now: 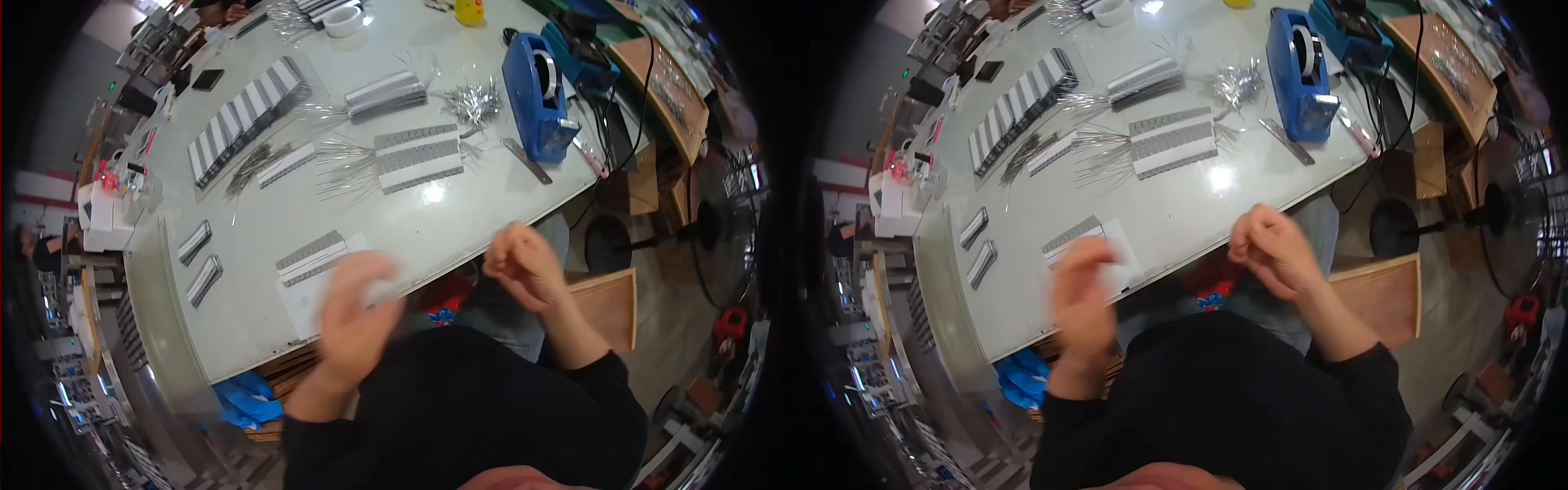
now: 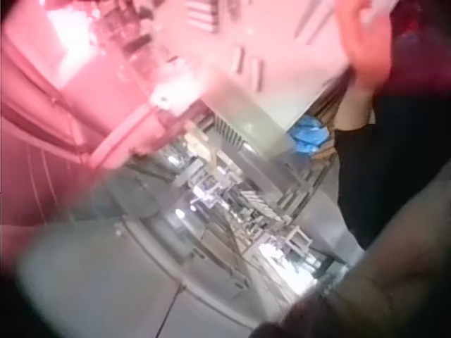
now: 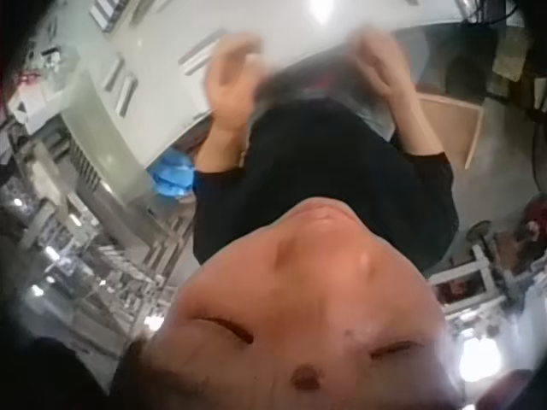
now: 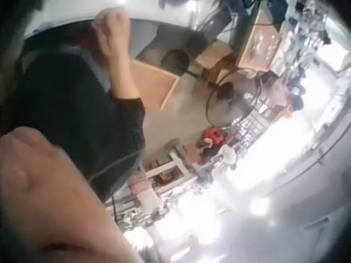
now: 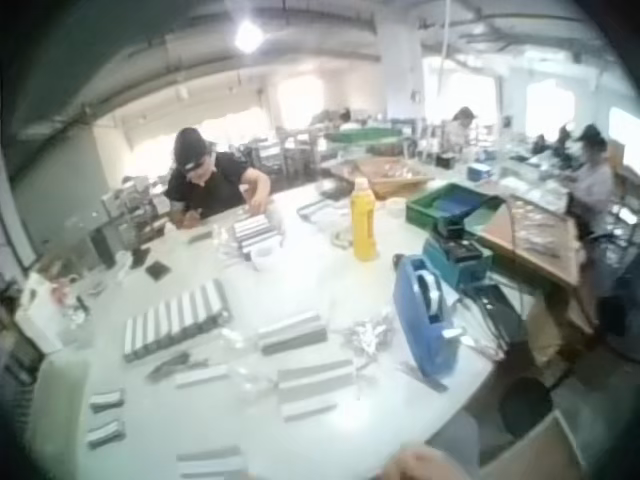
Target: Assembling electronic components by taping ribbon wires to solar cell strips at a workbench.
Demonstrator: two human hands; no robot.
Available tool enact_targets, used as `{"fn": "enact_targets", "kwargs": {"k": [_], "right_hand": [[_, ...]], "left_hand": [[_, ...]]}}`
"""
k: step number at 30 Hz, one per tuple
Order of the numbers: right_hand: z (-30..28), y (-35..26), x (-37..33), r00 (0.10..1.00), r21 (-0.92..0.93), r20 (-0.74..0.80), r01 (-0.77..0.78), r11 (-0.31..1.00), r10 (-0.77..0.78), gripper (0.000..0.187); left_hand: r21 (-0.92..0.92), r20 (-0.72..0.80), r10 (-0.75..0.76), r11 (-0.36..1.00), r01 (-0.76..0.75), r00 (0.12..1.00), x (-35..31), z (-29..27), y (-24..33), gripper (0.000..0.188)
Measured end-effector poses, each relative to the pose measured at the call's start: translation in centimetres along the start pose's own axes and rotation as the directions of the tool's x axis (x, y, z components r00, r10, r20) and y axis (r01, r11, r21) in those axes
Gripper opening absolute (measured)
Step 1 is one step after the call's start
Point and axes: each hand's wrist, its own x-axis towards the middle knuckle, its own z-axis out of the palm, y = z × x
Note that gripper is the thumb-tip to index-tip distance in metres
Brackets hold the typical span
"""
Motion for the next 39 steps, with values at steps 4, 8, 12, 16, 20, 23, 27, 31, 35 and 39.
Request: {"fn": "enact_targets", "kwargs": {"k": [4,8,12,16,20,23,27,31,35,39], "right_hand": [[2.6,8.8,0.2,0.984,0.652,0.051,-0.161,0.741,0.169,0.04],[0.4,8.1,-0.5,0.955,0.537,0.133,-0.295,0.79,0.266,0.06],[-0.1,7.8,-0.7,0.893,0.488,0.321,-0.441,0.753,0.315,0.063],[-0.2,8.5,-0.7,0.878,0.42,0.342,-0.462,0.781,0.336,0.064],[0.0,9.0,-0.8,0.887,0.476,0.339,-0.449,0.756,0.314,0.062],[-0.4,8.8,-1.6,0.925,0.46,0.214,-0.378,0.804,0.313,0.058],[-0.7,7.3,-2.9,0.941,0.482,0.112,-0.332,0.811,0.319,0.047],[-2.2,9.3,-4.4,0.959,0.583,0.074,-0.265,0.768,0.275,0.034],[-1.3,10.5,-6.4,0.967,0.353,-0.016,-0.231,0.906,0.253,0.029],[-3.7,7.3,-11.5,0.977,-0.062,0.04,-0.208,0.976,0.21,0.028]], "left_hand": [[-0.023,0.125,-0.293,0.954,0.298,0.948,-2.4,4.5,-5.8,0.034],[-0.007,0.204,-0.296,0.953,0.304,0.933,-2.4,6.2,-6.1,0.038],[0.014,0.257,-0.202,0.979,0.205,0.945,-2.7,6.5,-6.4,0.031],[0.008,0.232,-0.202,0.979,0.206,0.951,-2.6,6.6,-5.7,0.023],[-0.047,0.259,-0.325,0.936,0.348,0.909,-2.5,6.7,-4.9,0.017],[-0.061,0.294,-0.374,0.911,0.408,0.879,-2.4,7.3,-4.6,0.015],[0.174,0.379,-0.19,0.976,0.132,0.906,-1.6,8.4,-5.2,0.017],[0.302,0.442,-0.259,0.944,0.129,0.859,-2.0,9.2,-5.7,0.017],[0.367,0.506,-0.3,0.923,0.113,0.809,-3.1,9.6,-5.5,0.018],[0.395,0.606,-0.372,0.908,0.141,0.703,-4.8,10.1,-6.7,0.016]]}}
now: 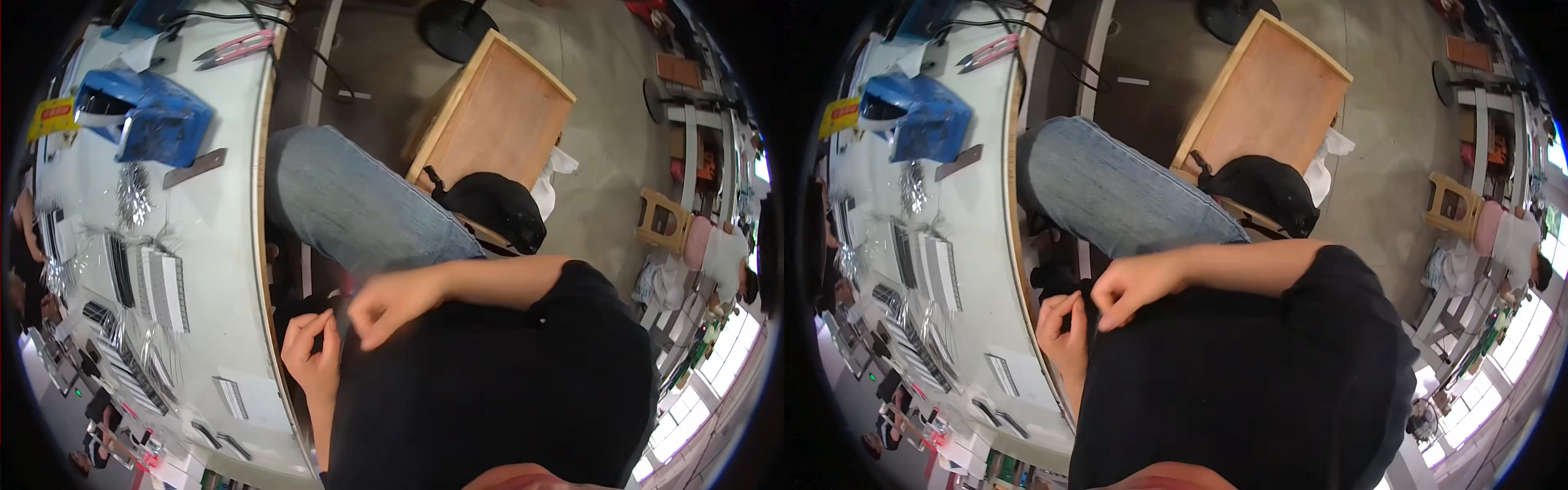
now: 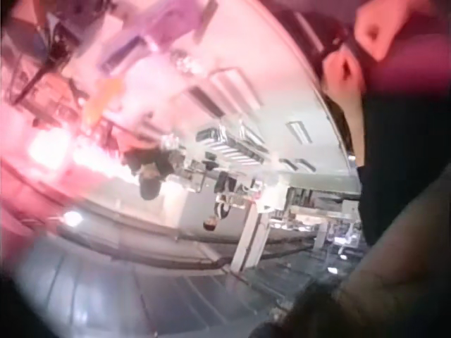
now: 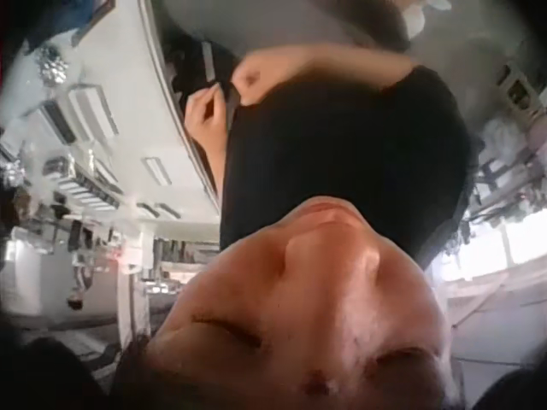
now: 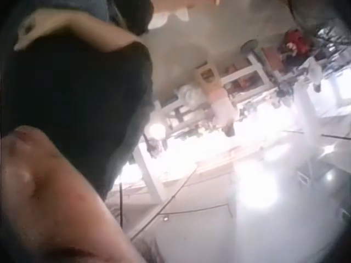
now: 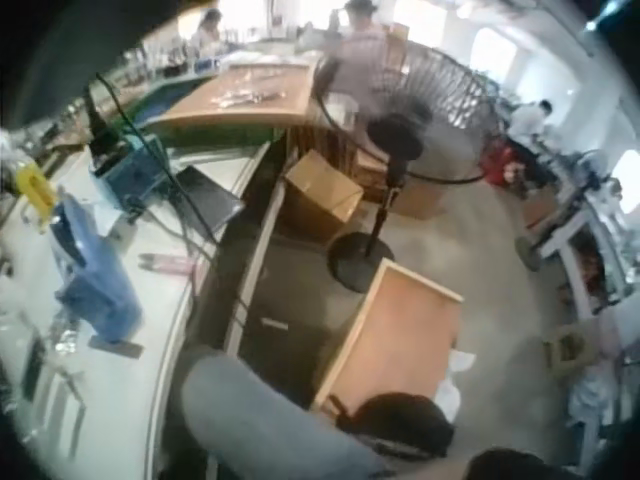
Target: Assembling electronic components by taping ribbon wires to solar cell strips at a workbench.
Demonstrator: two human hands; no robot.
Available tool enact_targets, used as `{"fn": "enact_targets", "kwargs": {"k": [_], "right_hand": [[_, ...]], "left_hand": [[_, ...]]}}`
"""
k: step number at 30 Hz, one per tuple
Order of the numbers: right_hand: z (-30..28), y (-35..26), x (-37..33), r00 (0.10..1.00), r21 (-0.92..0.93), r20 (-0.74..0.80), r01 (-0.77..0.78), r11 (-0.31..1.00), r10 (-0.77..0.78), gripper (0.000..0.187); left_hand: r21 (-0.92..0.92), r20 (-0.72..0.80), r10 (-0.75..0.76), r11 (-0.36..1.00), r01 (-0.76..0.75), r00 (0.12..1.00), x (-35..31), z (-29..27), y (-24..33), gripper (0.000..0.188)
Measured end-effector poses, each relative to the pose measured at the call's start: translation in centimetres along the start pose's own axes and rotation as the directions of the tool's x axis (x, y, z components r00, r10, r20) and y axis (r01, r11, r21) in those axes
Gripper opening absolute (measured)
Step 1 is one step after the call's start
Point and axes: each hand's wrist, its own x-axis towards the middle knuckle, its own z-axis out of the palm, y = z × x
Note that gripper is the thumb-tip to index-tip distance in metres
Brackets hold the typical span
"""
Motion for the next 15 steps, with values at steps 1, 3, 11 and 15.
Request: {"fn": "enact_targets", "kwargs": {"k": [1,3,11,15], "right_hand": [[-1.4,0.1,-2.2,0.996,0.043,-0.065,0.059,0.997,-0.056,0.023],[-5.1,-0.1,-7.0,0.924,-0.038,-0.382,-0.01,0.999,-0.005,0.017],[-13.7,8.4,-21.7,0.401,-0.42,-0.906,-0.894,0.158,-0.138,0.05],[-13.6,13.5,-22.8,0.29,-0.345,-0.901,-0.93,0.13,-0.323,0.044]], "left_hand": [[0.019,0.015,-0.036,0.999,0.035,0.999,-0.5,0.4,-0.9,0.014],[0.05,0.036,-0.101,0.994,0.099,0.994,-1.7,0.1,-2.7,0.013],[0.306,-0.113,-0.46,0.827,0.471,0.881,-7.3,1.0,-17.8,0.021],[0.272,-0.139,-0.452,0.838,0.473,0.881,-7.2,2.9,-18.2,0.024]]}}
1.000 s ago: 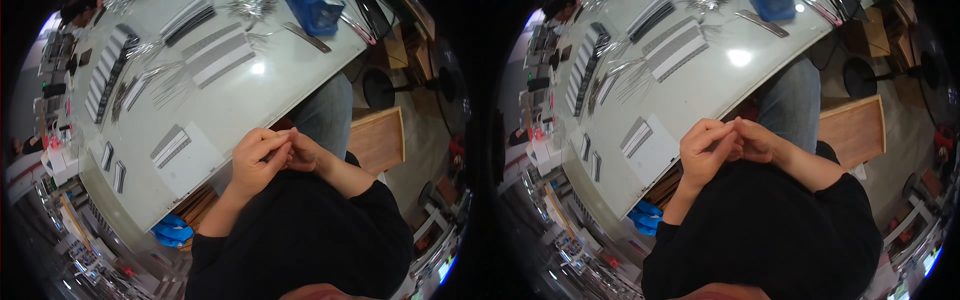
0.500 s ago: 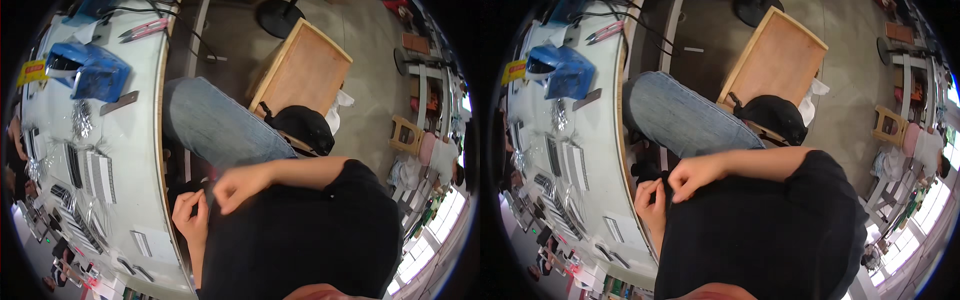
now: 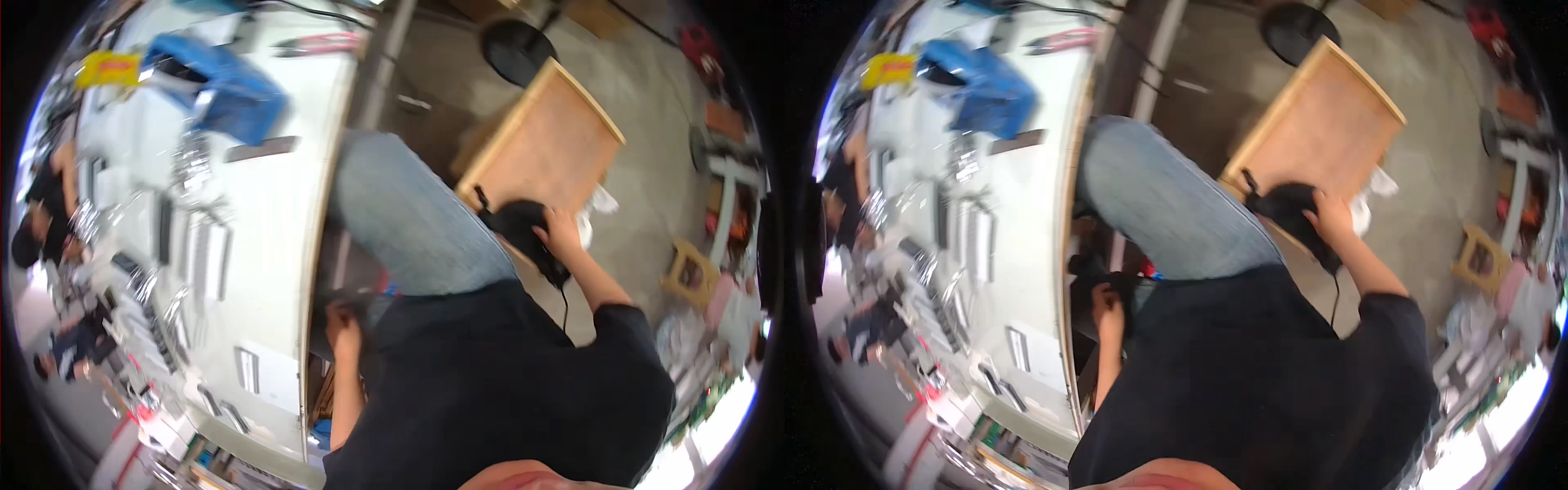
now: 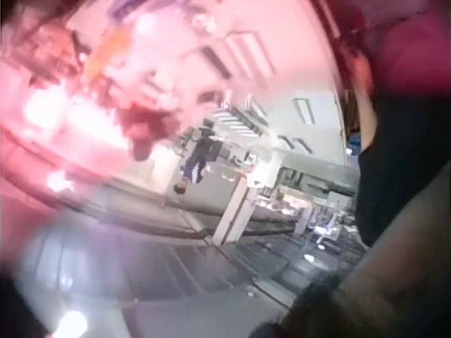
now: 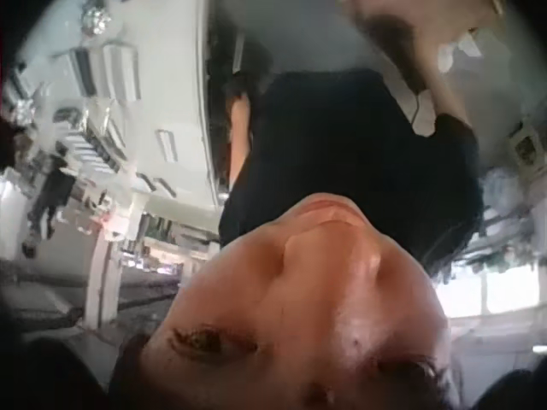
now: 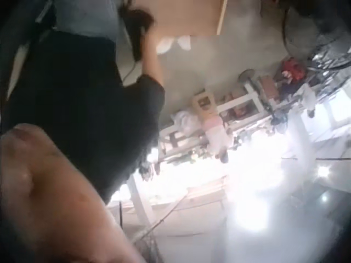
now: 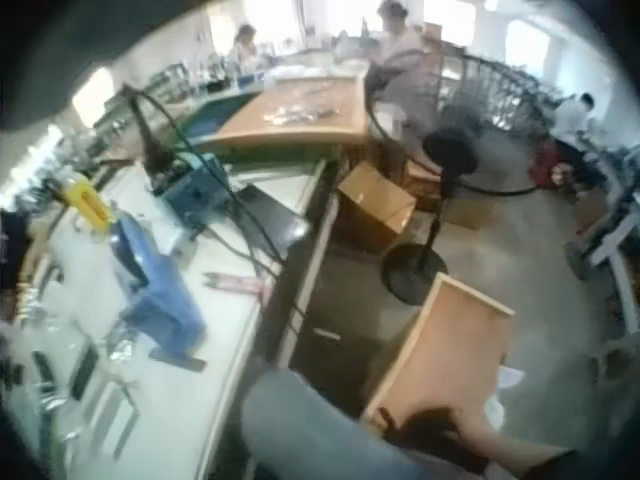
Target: Assembling electronic components by taping ribbon wires to solar cell strips at a workbench.
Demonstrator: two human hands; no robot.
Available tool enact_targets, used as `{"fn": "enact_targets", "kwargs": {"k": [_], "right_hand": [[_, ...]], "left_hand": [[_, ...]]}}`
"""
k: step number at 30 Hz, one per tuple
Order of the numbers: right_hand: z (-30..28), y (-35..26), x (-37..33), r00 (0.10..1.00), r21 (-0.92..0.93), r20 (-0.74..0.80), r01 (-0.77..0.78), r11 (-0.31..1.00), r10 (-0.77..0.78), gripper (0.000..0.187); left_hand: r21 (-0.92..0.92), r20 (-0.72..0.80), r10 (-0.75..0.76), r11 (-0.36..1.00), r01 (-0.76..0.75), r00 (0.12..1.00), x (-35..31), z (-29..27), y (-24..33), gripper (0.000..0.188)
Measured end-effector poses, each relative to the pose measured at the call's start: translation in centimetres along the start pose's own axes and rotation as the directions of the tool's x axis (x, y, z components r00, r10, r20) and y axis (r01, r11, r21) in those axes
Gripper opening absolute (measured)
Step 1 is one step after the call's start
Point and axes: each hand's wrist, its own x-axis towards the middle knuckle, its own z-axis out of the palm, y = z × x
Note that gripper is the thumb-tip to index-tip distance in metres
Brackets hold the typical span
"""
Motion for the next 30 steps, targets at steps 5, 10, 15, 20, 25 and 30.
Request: {"fn": "enact_targets", "kwargs": {"k": [5,10,15,20,25,30], "right_hand": [[1.4,1.7,-0.2,0.996,0.212,-0.002,0.087,0.973,-0.088,0.024],[0.8,2.2,-0.3,0.982,0.276,0.009,0.179,0.944,-0.189,0.019],[-1.9,1.6,-0.2,0.958,0.374,0.096,0.215,0.902,-0.269,0.016],[-3.5,2.4,0.4,0.93,0.356,0.198,0.227,0.907,-0.31,0.018],[-4.7,2.5,0.7,0.917,0.358,0.149,0.298,0.885,-0.369,0.016],[-6.9,3.1,1.1,0.927,0.333,0.177,0.26,0.906,-0.331,0.018]], "left_hand": [[0.111,0.041,0.163,0.98,-0.166,0.986,-0.6,0.7,-1.2,0.033],[0.021,0.214,-0.052,0.999,0.049,0.975,-0.3,0.2,-0.3,0.023],[0.1,0.226,0.205,0.968,-0.232,0.952,-0.7,0.2,1.3,0.039],[-0.07,0.356,0.317,0.947,-0.313,0.879,-0.5,-2.7,7.2,0.04],[-0.452,0.214,0.571,0.777,-0.438,0.792,-1.6,-9.7,15.6,0.035],[-0.485,-0.277,0.837,0.302,-0.821,0.472,-4.2,-21.2,23.1,0.034]]}}
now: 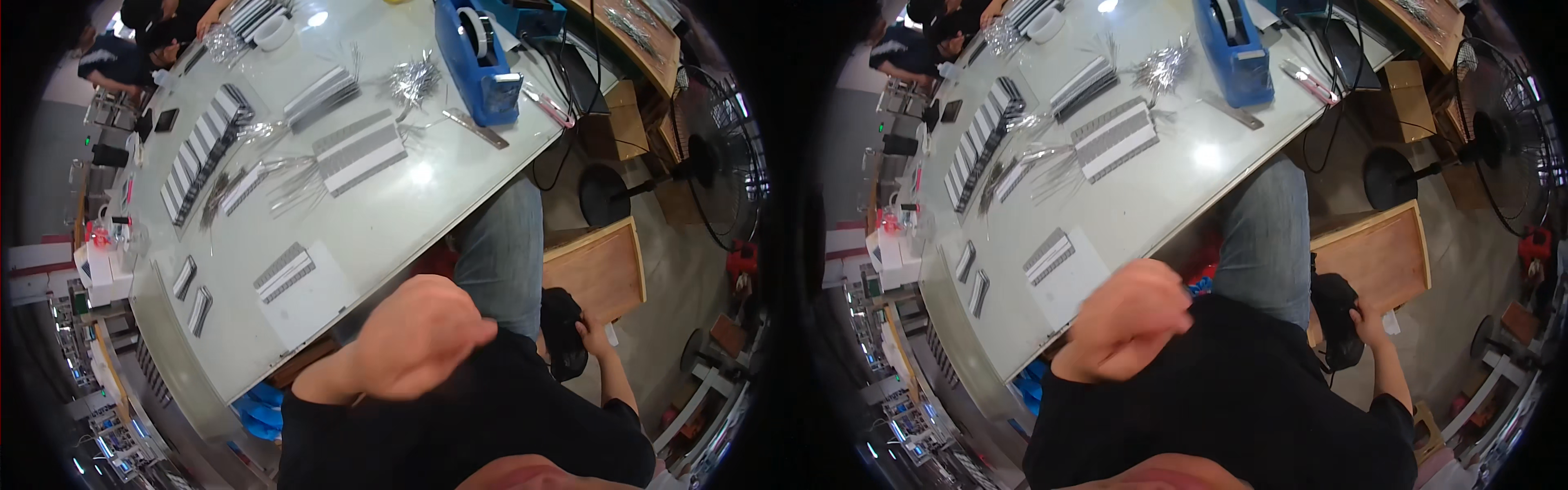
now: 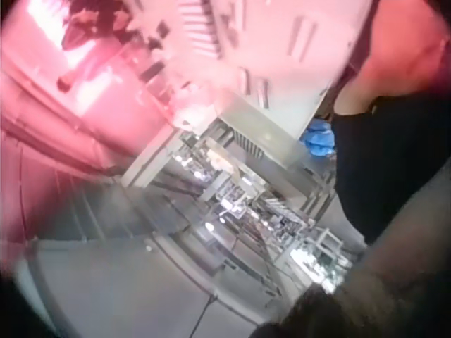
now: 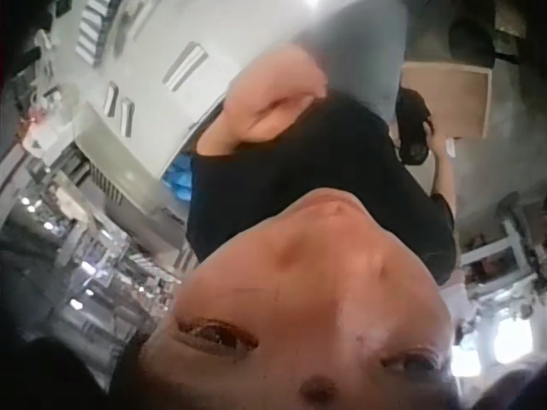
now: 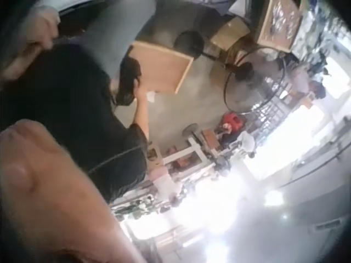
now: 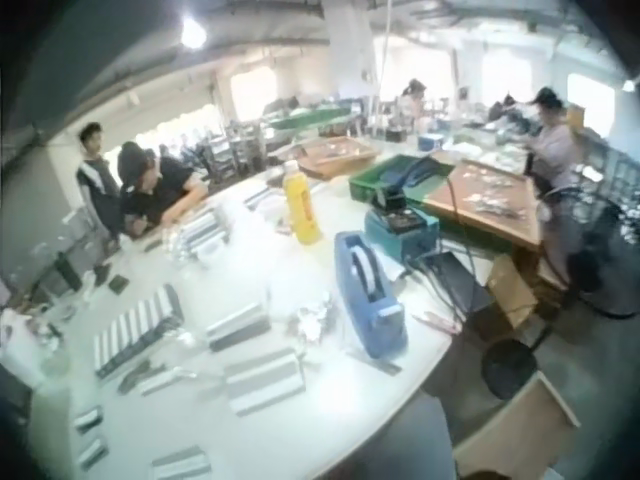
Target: Assembling electronic components by taping ribbon wires to solar cell strips at a workbench.
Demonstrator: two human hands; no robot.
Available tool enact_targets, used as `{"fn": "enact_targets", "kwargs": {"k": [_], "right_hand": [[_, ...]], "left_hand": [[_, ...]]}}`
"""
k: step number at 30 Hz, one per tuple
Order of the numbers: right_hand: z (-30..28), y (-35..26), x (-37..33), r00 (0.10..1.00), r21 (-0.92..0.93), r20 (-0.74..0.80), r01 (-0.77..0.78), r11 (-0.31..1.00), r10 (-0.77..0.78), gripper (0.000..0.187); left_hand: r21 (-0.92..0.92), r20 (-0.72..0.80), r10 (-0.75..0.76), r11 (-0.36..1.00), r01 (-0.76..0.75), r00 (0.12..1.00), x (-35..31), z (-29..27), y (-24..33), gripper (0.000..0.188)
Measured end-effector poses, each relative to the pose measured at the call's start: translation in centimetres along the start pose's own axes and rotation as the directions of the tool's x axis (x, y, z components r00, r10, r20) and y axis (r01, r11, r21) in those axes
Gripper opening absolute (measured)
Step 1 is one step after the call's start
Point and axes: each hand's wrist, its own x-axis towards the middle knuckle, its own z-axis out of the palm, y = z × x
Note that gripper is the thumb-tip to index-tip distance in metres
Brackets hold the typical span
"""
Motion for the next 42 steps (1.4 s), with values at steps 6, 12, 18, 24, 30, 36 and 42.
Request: {"fn": "enact_targets", "kwargs": {"k": [6,12,18,24,30,36,42], "right_hand": [[-2.0,-1.4,1.6,1.0,0.04,-0.023,0.006,0.999,-0.005,0.017],[-2.5,-1.2,1.7,1.0,0.088,-0.017,-0.016,0.996,0.018,0.016],[-2.5,-1.0,2.5,0.999,0.06,0.006,-0.041,0.997,0.041,0.015],[-0.5,5.0,4.4,0.999,0.237,0.036,-0.024,0.971,0.016,0.023],[-1.6,-0.1,4.4,0.971,0.198,0.179,-0.192,0.961,0.157,0.033],[-3.5,10.6,7.2,0.98,0.289,0.185,-0.122,0.949,0.07,0.021],[-7.0,-3.9,5.9,0.994,0.217,0.104,-0.066,0.974,0.044,0.014]], "left_hand": [[0.004,-0.087,0.605,0.795,-0.607,0.791,1.6,-1.6,2.2,0.038],[-0.025,-0.271,0.664,0.719,-0.694,0.697,3.7,1.3,2.4,0.033],[-0.201,-0.381,0.446,0.815,-0.544,0.81,3.8,2.4,3.7,0.033],[-0.254,-0.416,0.324,0.856,-0.451,0.85,3.2,0.7,5.7,0.042],[-0.522,-0.359,0.392,0.668,-0.53,0.847,-1.7,-1.2,3.1,0.015],[-0.425,-0.164,-0.189,0.899,0.104,0.968,-3.2,1.7,-2.0,0.018],[0.237,-0.213,-0.284,0.913,0.332,0.935,-1.8,4.2,-8.0,0.016]]}}
